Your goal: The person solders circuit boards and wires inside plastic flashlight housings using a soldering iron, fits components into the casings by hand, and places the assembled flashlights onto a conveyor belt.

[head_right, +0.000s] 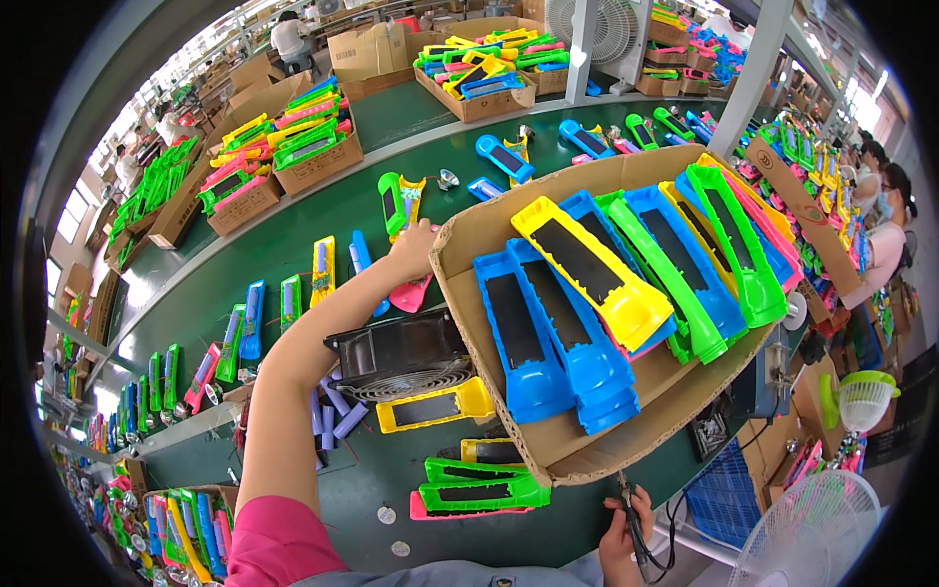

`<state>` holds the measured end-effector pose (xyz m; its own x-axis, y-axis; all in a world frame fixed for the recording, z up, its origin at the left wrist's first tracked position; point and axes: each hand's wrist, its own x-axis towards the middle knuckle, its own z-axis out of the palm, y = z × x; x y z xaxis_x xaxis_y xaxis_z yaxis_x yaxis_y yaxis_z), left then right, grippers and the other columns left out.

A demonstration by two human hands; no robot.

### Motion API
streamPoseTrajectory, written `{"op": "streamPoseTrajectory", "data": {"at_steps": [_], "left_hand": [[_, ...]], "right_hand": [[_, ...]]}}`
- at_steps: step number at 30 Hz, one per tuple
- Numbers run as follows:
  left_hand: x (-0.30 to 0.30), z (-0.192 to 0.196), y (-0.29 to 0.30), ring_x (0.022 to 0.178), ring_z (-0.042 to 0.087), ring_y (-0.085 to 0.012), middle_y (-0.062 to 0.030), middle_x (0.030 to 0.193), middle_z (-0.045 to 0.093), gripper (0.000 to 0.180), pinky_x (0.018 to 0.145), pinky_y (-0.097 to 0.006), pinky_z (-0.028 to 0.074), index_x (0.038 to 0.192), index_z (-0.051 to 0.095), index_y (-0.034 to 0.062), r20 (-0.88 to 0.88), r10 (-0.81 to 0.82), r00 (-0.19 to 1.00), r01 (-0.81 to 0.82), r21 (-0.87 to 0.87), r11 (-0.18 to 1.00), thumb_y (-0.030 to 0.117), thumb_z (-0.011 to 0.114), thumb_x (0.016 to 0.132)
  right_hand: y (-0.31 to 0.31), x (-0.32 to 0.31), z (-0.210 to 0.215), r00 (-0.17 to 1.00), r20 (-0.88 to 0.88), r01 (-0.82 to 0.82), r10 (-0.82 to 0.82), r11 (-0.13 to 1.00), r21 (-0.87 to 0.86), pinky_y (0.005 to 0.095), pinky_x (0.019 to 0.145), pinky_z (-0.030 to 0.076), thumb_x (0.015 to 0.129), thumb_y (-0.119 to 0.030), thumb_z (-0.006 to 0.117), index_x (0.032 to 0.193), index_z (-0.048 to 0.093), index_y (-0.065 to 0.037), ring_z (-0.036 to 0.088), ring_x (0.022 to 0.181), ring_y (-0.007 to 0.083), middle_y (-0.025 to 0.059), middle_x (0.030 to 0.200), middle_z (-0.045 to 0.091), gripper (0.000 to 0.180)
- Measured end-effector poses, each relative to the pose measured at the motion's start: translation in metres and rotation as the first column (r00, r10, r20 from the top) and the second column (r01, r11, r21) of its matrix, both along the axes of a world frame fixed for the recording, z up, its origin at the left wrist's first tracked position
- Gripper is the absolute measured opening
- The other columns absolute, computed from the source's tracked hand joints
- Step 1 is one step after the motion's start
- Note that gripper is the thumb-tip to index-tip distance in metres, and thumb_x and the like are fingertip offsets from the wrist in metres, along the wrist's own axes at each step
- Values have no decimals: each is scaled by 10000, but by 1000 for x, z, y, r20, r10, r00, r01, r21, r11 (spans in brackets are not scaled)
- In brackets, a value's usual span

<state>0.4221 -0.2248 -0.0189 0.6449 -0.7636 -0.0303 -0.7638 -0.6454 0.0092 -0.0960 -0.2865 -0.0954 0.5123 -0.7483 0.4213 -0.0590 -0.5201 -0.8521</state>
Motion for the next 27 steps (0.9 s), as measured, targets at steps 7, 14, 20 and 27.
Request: {"op": "streamPoseTrajectory", "data": {"at_steps": [7,14,20,27], "left_hand": [[2,43,64,957,543,-309,-171,1005,543,595,847,-383,446,1130,535,149,-280,-315,907,128,-527,840,227,761,586],[-119,210,190,760,591,-233,-82,806,591,383,682,-326,477,884,603,71,389,157,908,45,-462,886,294,766,618],[-274,197,285,930,579,-230,-125,907,631,182,915,-396,365,687,564,36,204,435,877,-227,-622,749,107,723,633],[-430,3,272,1118,478,-288,-184,957,615,105,949,-430,343,688,630,56,-536,523,663,-735,-600,316,118,713,673]], "right_hand": [[2,6,0,999,31,-6,10,992,-130,402,990,305,885,-88,484,1098,425,11,581,807,199,106,746,621,242],[0,10,21,979,108,-151,174,969,-193,421,960,340,837,-27,529,1026,498,-16,608,828,220,71,731,639,191],[-3,26,52,831,-143,-496,537,601,-627,490,972,319,755,-37,587,1025,547,-85,621,867,214,66,868,648,277],[-1,79,61,677,-291,-687,676,439,-579,560,1011,244,742,-14,556,1194,432,-124,553,1020,260,67,1049,595,482]]}}
